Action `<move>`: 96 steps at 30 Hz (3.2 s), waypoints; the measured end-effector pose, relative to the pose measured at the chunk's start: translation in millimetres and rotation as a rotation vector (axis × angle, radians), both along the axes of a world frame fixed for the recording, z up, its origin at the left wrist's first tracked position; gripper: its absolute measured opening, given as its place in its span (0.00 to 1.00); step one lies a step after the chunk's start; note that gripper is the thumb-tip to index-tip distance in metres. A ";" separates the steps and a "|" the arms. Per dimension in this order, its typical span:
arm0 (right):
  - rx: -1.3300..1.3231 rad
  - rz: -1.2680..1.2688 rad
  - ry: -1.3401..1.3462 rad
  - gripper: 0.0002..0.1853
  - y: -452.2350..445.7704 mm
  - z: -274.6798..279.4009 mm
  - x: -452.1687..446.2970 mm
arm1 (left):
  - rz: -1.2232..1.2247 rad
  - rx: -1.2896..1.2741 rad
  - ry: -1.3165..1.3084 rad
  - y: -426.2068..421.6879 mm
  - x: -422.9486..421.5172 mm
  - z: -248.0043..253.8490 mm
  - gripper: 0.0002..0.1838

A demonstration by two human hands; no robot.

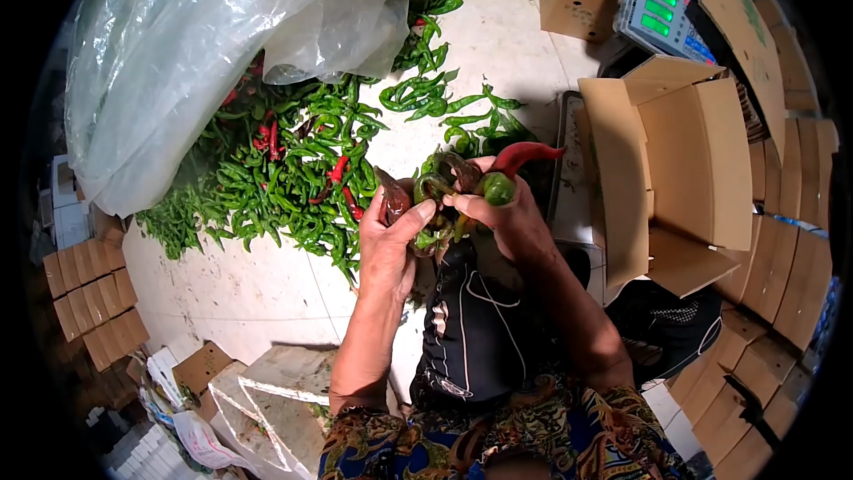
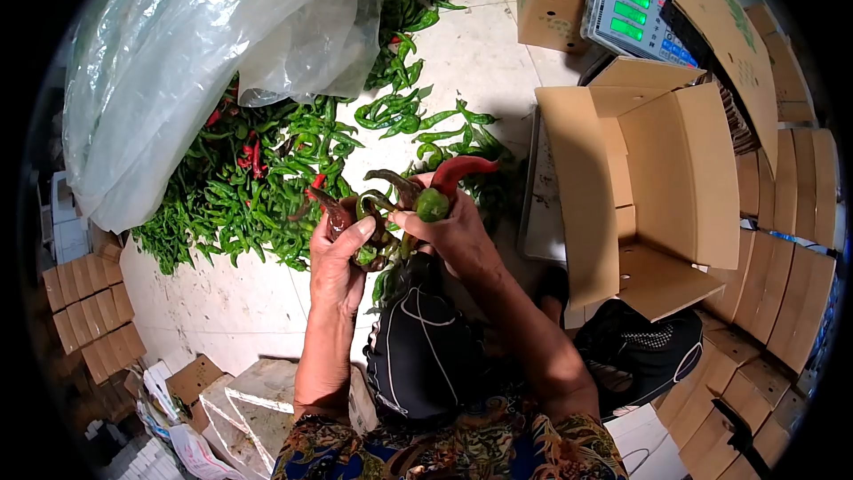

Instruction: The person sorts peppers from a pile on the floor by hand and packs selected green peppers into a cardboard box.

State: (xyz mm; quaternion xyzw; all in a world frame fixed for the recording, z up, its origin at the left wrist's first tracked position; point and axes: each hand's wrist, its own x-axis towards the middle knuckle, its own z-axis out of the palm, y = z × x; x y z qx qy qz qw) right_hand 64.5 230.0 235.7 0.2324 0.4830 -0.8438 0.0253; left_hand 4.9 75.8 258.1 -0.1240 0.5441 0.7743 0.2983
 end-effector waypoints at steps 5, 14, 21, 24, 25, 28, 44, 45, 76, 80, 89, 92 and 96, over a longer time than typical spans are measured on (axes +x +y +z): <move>0.262 0.147 0.080 0.38 -5.0 -24.3 -0.1 | -0.179 0.180 -0.008 2.8 -1.7 -38.3 0.44; 1.268 0.176 0.006 0.43 -13.0 -38.7 -0.2 | -0.069 0.480 -0.327 19.7 0.0 -162.8 0.31; 1.215 0.003 0.173 0.46 26.3 47.2 21.8 | -0.183 0.729 -0.218 92.3 -48.8 -110.7 0.25; 1.004 -0.224 0.107 0.34 32.0 64.6 39.1 | -0.144 0.731 -0.179 181.6 -111.4 -44.4 0.18; 0.956 -0.257 0.106 0.32 32.0 62.0 42.7 | -0.243 0.838 -0.085 223.5 -141.6 -28.8 0.16; 0.838 -0.288 0.086 0.26 28.2 50.5 51.3 | -0.375 0.784 0.074 327.7 -189.6 41.3 0.26; 0.532 0.240 -0.187 0.12 -19.5 -111.1 64.5 | 0.058 -0.653 0.378 -94.6 -28.8 -279.0 0.10; 0.522 0.266 -0.205 0.13 -24.1 -130.0 71.6 | 0.132 -0.689 0.367 -122.9 -27.3 -261.5 0.10; 0.241 0.367 -0.375 0.18 -44.6 -203.2 40.1 | 0.170 -1.305 0.872 -103.2 -107.0 -313.6 0.11; 0.247 0.246 -0.310 0.18 -52.1 -200.9 22.2 | 0.214 -0.995 0.715 -91.5 -60.3 -276.9 0.13; -0.201 -0.092 -0.406 0.15 -37.8 -213.7 -25.2 | 0.002 -0.946 0.726 -64.4 -90.9 -233.4 0.09; -0.097 0.006 -0.390 0.16 -36.4 -179.8 -24.1 | -0.152 -1.159 0.801 -74.6 -138.6 -287.4 0.13; -0.173 0.067 -0.455 0.18 -37.9 -179.3 -7.5 | -0.349 -1.248 0.987 -62.2 -141.8 -291.9 0.13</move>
